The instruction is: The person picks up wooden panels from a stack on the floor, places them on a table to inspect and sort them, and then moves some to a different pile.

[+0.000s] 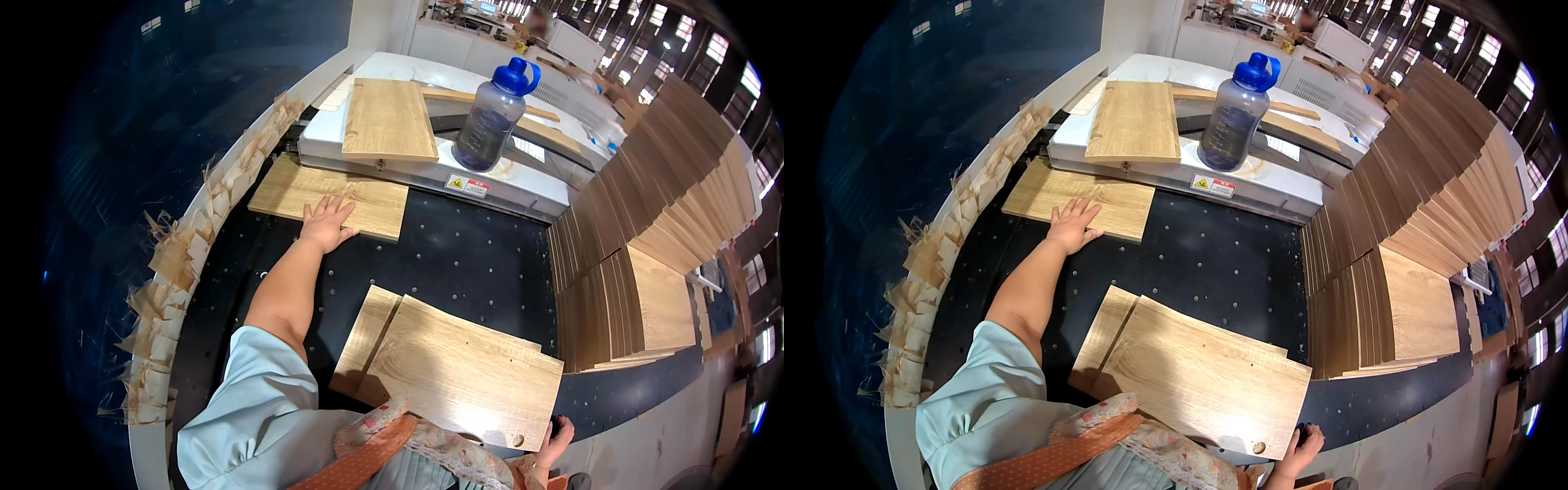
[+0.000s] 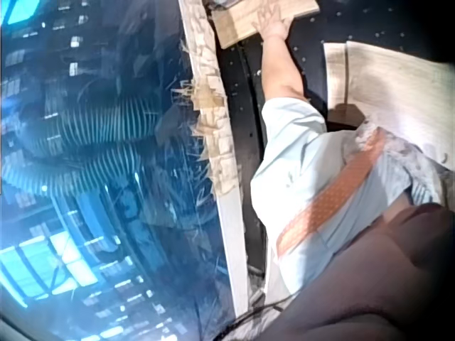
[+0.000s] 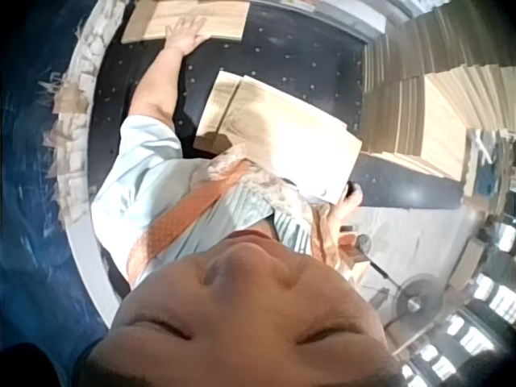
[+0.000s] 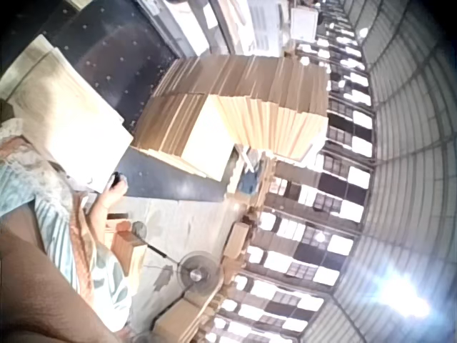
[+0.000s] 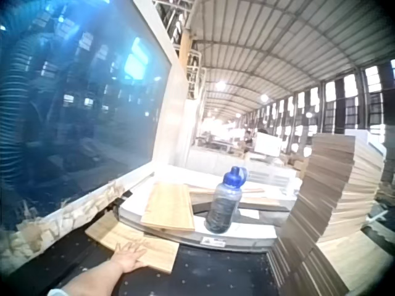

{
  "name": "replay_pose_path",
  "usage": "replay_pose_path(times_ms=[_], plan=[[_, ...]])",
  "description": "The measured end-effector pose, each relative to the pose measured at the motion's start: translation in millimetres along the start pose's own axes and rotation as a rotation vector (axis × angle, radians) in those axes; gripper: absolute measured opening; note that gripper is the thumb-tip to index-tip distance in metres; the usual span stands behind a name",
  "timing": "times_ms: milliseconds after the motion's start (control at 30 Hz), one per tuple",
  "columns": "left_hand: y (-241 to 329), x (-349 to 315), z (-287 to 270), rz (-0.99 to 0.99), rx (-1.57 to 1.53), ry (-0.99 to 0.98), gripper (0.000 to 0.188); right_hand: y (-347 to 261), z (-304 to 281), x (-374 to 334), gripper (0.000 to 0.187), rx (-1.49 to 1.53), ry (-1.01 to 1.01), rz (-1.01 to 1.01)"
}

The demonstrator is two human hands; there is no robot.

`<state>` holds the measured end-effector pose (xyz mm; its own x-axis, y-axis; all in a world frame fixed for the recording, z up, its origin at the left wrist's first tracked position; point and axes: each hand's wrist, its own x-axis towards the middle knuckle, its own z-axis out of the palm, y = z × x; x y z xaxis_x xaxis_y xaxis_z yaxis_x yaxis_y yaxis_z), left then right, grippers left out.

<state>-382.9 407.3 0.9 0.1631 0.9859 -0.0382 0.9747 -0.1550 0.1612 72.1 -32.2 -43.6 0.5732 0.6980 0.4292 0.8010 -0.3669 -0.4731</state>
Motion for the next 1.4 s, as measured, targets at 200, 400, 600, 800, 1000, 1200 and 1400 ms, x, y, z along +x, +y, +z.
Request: replay_pose_path(times_ms=[200, 400, 600, 800, 1000, 1200, 1400], plan=[[1.6, -1.0, 1.7, 0.012, 0.020, 0.026, 0.062, -1.2, -2.7, -0.6, 0.023, -0.022, 0.008, -0.015], [3.2, 1.0, 3.9, 0.024, 0.049, 0.018, 0.062, 0.9, -3.0, -7.1, 0.022, 0.017, 0.044, 0.007], [22.3, 3.7, -25.4, -0.110, 0.225, -0.214, 0.054, -8.0, 3.5, 0.9, 0.024, -0.018, 0.143, -0.034], [134.4, -93.5, -28.3, 0.559, 0.025, -0.072, 0.063, 7.7, -13.2, 34.8, 0.040, 0.433, 0.291, 0.347], [159.0, -155.0, 2.3, 0.598, -0.019, -0.091, 0.067, -84.6, -66.3, 147.2, 0.059, 0.336, 0.457, -0.059], [161.4, -155.3, -1.7, 0.631, -0.075, -0.067, 0.067, -75.9, -71.2, 205.5, 0.067, 0.336, 0.493, -0.020], [150.9, -158.2, 4.3, 0.609, -0.104, -0.049, 0.067, -58.5, -74.2, 194.0, 0.066, 0.839, 0.585, 0.041]])
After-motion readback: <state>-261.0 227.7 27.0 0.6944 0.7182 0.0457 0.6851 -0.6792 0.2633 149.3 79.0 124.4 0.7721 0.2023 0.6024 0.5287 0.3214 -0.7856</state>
